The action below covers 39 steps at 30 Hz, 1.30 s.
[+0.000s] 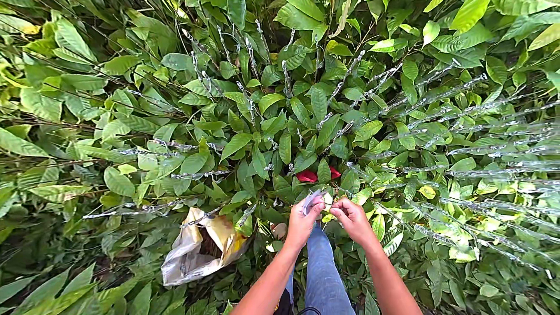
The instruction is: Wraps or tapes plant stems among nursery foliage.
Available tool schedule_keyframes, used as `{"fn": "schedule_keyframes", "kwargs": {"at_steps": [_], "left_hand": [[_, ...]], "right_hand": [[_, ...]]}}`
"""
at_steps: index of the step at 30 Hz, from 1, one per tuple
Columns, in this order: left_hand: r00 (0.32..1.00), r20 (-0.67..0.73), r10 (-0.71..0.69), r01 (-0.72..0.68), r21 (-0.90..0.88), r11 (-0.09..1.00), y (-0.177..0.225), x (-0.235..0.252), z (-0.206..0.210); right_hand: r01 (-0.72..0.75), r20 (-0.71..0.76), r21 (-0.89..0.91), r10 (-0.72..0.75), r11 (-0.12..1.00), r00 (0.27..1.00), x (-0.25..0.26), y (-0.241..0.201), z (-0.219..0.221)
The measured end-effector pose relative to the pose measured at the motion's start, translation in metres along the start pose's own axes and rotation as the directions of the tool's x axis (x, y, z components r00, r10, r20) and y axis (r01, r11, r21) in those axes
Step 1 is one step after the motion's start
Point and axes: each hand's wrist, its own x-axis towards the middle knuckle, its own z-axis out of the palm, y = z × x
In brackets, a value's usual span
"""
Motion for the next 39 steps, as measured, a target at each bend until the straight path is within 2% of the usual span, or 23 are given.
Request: {"fn": "schedule_keyframes", "kwargs": {"at_steps": [5, 9, 12, 18, 20, 24, 28, 30, 32, 35, 37, 39], "left_hand": [[0.999, 0.000, -0.044, 0.044, 0.006, 0.999, -0.013, -0.003, 0.004], [0.988, 0.115, -0.103, 0.101, 0.022, 0.995, -0.010, -0.004, 0.005], [0.995, 0.066, -0.069, 0.067, 0.037, 0.997, -0.010, -0.003, 0.009], [1.000, -0.027, -0.007, 0.008, 0.019, 1.000, -0.015, -0.001, 0.014], [1.000, -0.017, 0.000, 0.000, -0.007, 1.000, -0.018, 0.000, 0.016], [1.000, -0.002, -0.025, 0.025, -0.038, 0.999, -0.017, -0.001, 0.025], [1.000, 0.000, -0.025, 0.025, -0.022, 0.999, -0.017, 0.000, 0.032], [1.000, 0.001, -0.017, 0.017, -0.017, 1.000, -0.020, 0.000, 0.035], [1.000, 0.008, -0.006, 0.006, -0.027, 1.000, -0.024, 0.000, 0.038], [1.000, 0.017, -0.021, 0.021, -0.048, 0.999, -0.028, -0.001, 0.040], [0.998, 0.032, -0.057, 0.058, -0.033, 0.998, -0.028, -0.002, 0.034], [0.997, 0.034, -0.075, 0.076, -0.024, 0.997, -0.031, -0.003, 0.026]], "right_hand": [[0.066, -0.005, -0.154, -0.068, 0.986, 0.998, -0.007, 0.002, -0.005], [0.058, 0.068, -0.266, -0.041, 0.962, 0.997, -0.010, -0.001, -0.013], [0.053, 0.098, -0.293, -0.025, 0.955, 0.995, -0.011, -0.002, -0.017], [-0.009, 0.034, -0.176, 0.015, 0.984, 0.999, -0.014, 0.004, -0.023], [0.000, -0.006, -0.097, -0.001, 0.995, 1.000, -0.016, 0.009, -0.025], [-0.074, -0.125, -0.080, 0.064, 0.994, 0.990, -0.022, 0.008, -0.027], [-0.090, -0.090, 0.026, 0.092, 0.996, 0.992, -0.024, 0.007, -0.037], [-0.068, -0.063, 0.022, 0.070, 0.997, 0.996, -0.023, 0.007, -0.044], [-0.030, -0.047, -0.085, 0.026, 0.996, 0.999, -0.022, 0.005, -0.053], [-0.003, -0.097, -0.409, -0.040, 0.912, 0.994, -0.020, -0.001, -0.074], [-0.115, -0.194, -0.617, -0.009, 0.778, 0.981, -0.016, -0.009, -0.103], [-0.305, -0.310, -0.727, 0.103, 0.615, 0.945, -0.007, -0.012, -0.137]]}}
